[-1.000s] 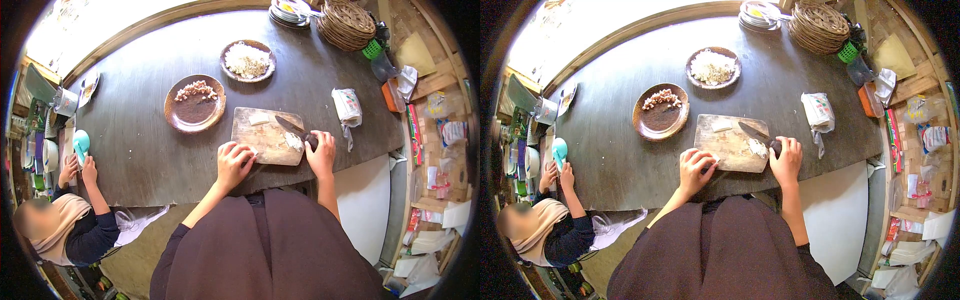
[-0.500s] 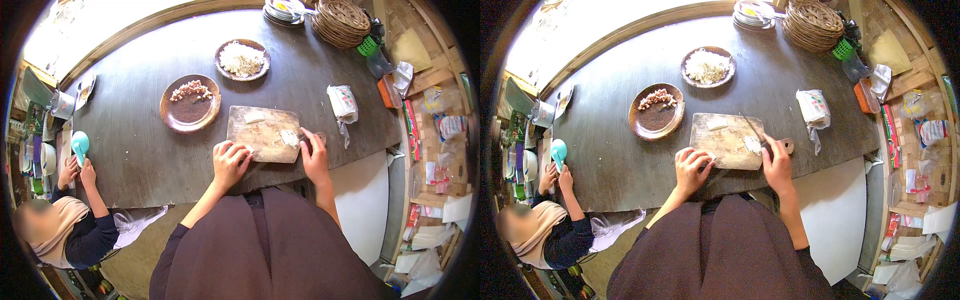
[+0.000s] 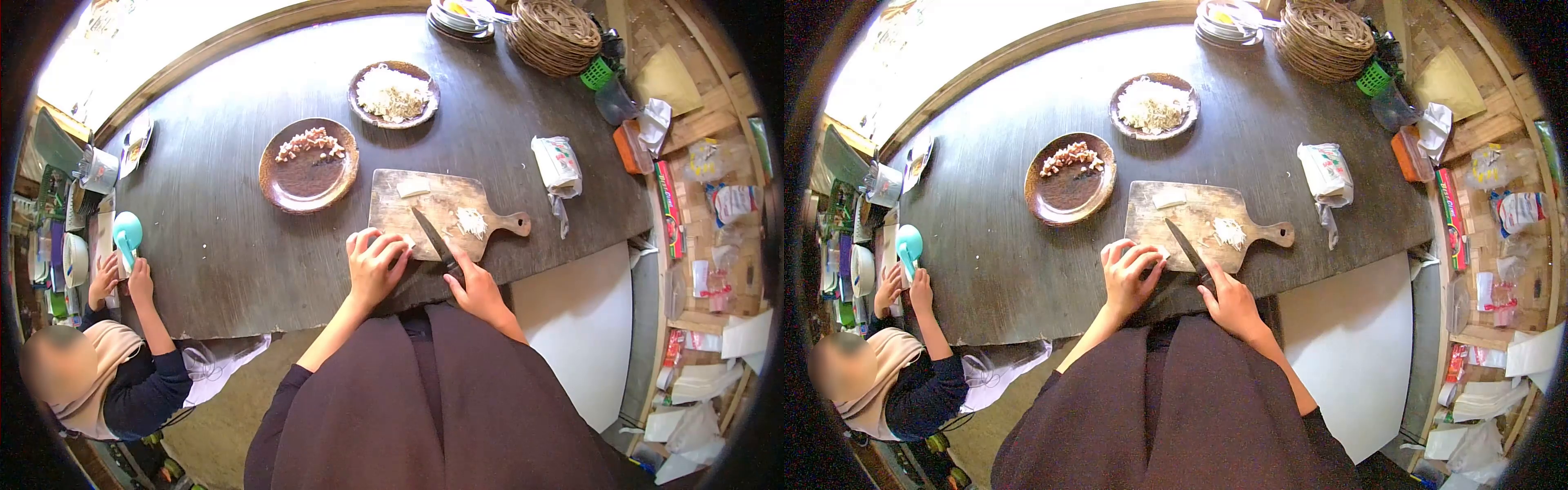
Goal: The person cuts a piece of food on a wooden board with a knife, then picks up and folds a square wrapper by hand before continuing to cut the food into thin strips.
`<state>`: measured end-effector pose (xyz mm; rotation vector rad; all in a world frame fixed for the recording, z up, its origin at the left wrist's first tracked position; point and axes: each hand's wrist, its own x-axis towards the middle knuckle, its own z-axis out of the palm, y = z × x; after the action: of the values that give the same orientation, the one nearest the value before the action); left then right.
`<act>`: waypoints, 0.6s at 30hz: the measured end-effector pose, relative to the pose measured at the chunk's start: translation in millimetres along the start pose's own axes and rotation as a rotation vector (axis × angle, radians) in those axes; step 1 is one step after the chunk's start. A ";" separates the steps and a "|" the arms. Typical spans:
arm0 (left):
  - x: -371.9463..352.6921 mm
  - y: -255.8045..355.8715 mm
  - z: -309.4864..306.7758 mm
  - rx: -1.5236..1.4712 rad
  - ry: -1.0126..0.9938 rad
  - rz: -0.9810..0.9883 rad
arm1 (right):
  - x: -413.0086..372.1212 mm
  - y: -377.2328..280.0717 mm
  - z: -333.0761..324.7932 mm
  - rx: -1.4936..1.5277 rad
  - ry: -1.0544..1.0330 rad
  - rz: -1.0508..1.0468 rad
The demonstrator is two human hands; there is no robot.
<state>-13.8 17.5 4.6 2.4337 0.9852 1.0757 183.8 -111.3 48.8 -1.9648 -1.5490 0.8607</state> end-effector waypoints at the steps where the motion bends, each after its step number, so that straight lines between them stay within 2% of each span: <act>1: 0.2 0.3 -0.2 0.010 0.003 0.004 | -0.3 -2.9 -2.2 0.000 0.001 0.000; 4: -0.7 0.4 0.2 0.018 0.010 0.007 | -3.5 -4.8 -1.2 -0.058 -0.028 0.040; 6: 0.2 0.4 0.1 0.018 0.018 0.009 | -6.4 5.7 9.4 -0.132 0.071 -0.072; 10: -0.2 0.9 0.0 0.008 0.023 0.021 | -10.6 5.3 17.9 -0.167 0.085 -0.094; 16: -1.5 -0.5 0.5 0.014 0.013 0.022 | -14.6 -7.2 20.8 -0.231 0.113 -0.054; 18: -2.0 -0.8 1.5 0.025 0.014 0.022 | -14.3 -14.9 18.5 -0.255 0.065 0.026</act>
<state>-14.1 16.7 2.1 2.4657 0.9845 1.0951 158.2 -121.8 49.3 -2.1704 -1.6670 0.6267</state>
